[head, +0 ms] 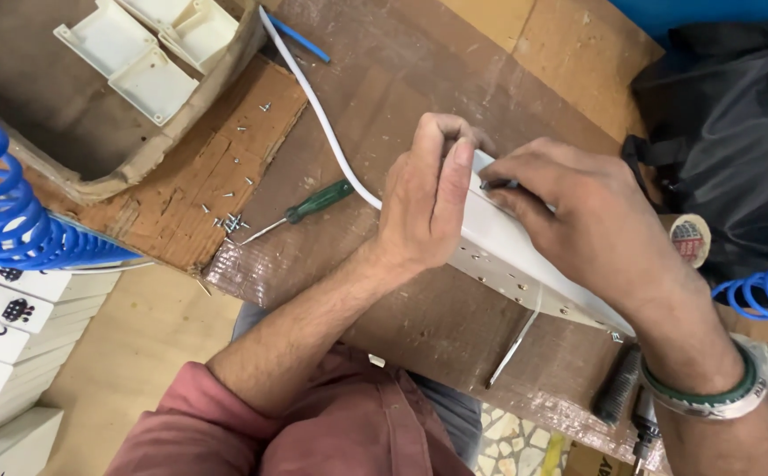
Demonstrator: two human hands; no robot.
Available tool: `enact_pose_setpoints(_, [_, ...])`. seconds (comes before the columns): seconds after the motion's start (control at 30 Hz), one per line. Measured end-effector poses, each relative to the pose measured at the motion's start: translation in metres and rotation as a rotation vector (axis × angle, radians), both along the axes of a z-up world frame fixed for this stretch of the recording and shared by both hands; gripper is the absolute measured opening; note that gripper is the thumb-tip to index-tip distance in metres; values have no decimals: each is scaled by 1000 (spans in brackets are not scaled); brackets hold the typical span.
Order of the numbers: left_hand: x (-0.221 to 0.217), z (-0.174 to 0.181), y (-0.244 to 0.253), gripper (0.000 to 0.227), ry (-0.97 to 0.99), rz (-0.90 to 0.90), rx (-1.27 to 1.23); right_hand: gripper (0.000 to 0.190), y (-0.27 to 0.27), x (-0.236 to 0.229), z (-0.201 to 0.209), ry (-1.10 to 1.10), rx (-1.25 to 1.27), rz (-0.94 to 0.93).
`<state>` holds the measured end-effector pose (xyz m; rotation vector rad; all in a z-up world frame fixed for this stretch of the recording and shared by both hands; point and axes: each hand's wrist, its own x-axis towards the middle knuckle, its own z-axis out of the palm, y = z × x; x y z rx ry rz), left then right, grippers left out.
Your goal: The person assembles a white rectangular electrical enclosure on a workbench. They drive screws into the box with a power screwdriver, reposition and flip the box to reach different sides, pick screws from a container, and finish tightening screws with a red-handled screwdriver.
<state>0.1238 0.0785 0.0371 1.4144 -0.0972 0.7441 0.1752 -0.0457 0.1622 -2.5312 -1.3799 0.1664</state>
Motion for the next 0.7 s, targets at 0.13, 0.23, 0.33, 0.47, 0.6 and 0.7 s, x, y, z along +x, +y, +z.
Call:
enact_pose_setpoints(0.13, [1,-1,-1,21,-20,5,8,19,-2,1,-2,-19,40,36])
enact_pose_setpoints(0.23, [-2,3,0,17,1,10,-3,18,-2,0,-3,-11,43,12])
enact_pose_setpoints(0.33, [-2,2,0,19,8,22,19,15,-2,1,-5,-35,43,21])
enact_pose_setpoints(0.47, [0,0,-1,19,2,25,4,17,-2,1,-4,-66,-3,18])
enact_pose_setpoints(0.6, [1,-3,-1,18,-2,26,17,17,0,3,1,-44,-60,39])
enact_pose_setpoints(0.7, [1,-2,-1,18,-4,31,20,21,0,4,5,-6,-50,50])
